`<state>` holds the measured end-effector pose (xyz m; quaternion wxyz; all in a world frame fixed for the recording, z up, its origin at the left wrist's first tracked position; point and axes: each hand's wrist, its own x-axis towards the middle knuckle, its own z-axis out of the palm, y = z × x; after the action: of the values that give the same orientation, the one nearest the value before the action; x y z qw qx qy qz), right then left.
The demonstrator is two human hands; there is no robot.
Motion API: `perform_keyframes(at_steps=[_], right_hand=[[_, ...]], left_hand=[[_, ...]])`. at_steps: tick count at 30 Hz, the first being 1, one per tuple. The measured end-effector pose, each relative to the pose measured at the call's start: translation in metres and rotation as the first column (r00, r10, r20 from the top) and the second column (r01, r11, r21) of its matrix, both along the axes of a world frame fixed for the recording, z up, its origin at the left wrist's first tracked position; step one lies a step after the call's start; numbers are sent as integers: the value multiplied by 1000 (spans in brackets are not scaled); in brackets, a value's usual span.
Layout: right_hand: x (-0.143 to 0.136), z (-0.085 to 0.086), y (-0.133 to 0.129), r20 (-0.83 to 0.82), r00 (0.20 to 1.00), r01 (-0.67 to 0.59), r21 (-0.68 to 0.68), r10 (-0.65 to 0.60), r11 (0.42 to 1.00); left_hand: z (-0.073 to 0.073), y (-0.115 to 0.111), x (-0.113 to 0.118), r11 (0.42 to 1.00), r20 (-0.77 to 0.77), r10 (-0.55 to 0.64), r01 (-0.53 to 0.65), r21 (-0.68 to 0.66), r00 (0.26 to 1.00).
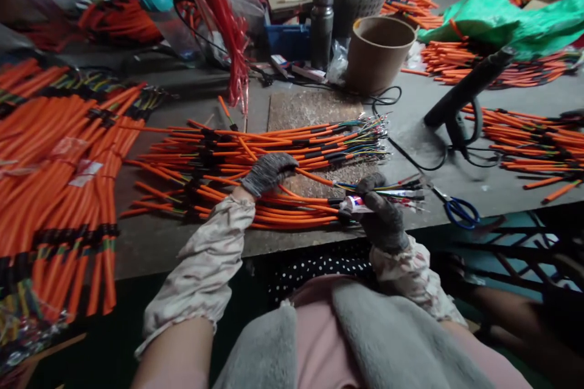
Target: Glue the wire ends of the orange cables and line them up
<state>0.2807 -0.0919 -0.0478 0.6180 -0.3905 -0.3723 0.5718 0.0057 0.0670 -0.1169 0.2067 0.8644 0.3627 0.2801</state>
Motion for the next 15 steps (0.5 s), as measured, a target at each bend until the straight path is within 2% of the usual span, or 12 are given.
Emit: perform_keyframes(at_steps=[3, 6, 8, 10, 12, 15], right_hand=[[-1, -2, 3, -127, 992, 2, -38, -7, 999], [1, -5, 1, -104, 995, -6, -62, -1, 998], [3, -4, -1, -64, 998, 14, -85, -19, 996], [7, -2, 0, -66, 996, 49, -109, -56, 993], [12, 2, 3, -111, 989, 84, -137, -99, 987], [22, 5, 8, -103, 988, 98, -188, -119, 977]], left_hand=[[22, -33, 38, 987, 165, -157, 160, -4, 974], [42, -61, 72, 973, 269, -220, 229, -5, 938], [46, -68, 86, 966, 295, -245, 259, -10, 924], [44, -66, 88, 958, 293, -269, 286, -17, 917], [45, -57, 80, 963, 236, -259, 268, -7, 937], [62, -43, 59, 994, 110, -63, 53, 95, 992]])
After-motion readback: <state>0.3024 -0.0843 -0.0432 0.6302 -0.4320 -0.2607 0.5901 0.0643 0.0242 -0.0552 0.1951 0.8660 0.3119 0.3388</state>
